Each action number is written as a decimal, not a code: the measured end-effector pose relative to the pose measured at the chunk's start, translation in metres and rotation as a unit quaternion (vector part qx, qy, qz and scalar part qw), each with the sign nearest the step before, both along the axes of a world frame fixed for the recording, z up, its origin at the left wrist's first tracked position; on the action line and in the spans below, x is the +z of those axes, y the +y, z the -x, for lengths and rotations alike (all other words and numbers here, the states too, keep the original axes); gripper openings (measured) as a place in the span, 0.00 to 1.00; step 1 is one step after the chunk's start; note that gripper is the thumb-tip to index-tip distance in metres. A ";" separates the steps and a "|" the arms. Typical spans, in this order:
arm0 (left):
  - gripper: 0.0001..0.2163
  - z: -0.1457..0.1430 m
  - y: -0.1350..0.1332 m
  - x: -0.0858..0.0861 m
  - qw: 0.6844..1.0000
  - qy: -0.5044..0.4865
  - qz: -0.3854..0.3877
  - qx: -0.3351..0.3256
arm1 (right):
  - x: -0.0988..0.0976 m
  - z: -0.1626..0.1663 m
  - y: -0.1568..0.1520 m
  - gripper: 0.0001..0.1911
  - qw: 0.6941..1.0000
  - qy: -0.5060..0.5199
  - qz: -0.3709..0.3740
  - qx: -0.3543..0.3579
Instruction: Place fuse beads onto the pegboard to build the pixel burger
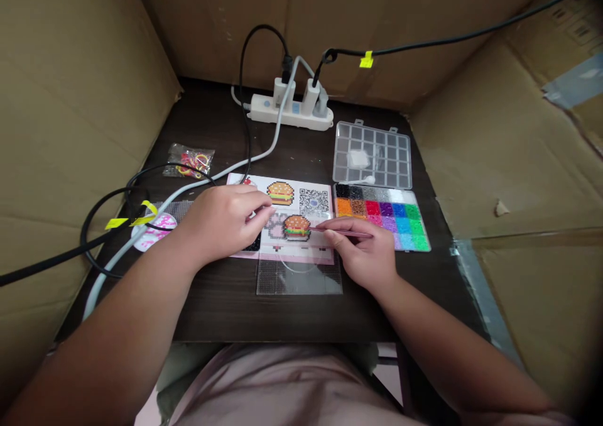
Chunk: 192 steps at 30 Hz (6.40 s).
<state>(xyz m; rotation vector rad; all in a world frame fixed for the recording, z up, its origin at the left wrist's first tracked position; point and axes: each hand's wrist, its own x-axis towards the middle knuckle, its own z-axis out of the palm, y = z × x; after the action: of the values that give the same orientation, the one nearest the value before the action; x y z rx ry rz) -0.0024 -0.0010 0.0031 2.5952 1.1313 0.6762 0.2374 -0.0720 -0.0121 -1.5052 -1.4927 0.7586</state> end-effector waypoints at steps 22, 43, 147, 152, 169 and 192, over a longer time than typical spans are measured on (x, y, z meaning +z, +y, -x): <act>0.12 0.000 -0.001 0.000 1.000 0.003 0.001 -0.003 | -0.003 0.000 0.001 0.04 0.999 0.034 0.015 -0.015; 0.12 0.000 -0.001 0.002 1.000 -0.005 -0.008 -0.010 | -0.002 0.001 0.002 0.04 0.999 0.027 0.014 -0.015; 0.03 0.002 0.003 0.000 0.996 -0.017 -0.070 -0.046 | 0.001 -0.065 -0.019 0.04 0.993 0.054 0.021 -0.100; 0.03 0.002 0.004 0.000 0.997 -0.018 -0.066 -0.047 | 0.001 -0.065 -0.020 0.04 0.994 0.048 0.030 -0.095; 0.04 -0.001 0.004 0.001 0.997 -0.020 -0.067 -0.040 | 0.000 -0.063 -0.019 0.03 0.994 0.036 0.033 -0.101; 0.11 0.001 0.004 -0.004 0.999 -0.016 -0.018 -0.021 | 0.027 -0.012 -0.005 0.03 0.999 -0.001 -0.034 -0.002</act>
<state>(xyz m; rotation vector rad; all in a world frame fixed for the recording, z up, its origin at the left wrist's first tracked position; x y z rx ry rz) -0.0031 0.0032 -0.0012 2.6203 1.0610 0.7315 0.2498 -0.0772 0.0153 -1.4571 -1.5014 0.6972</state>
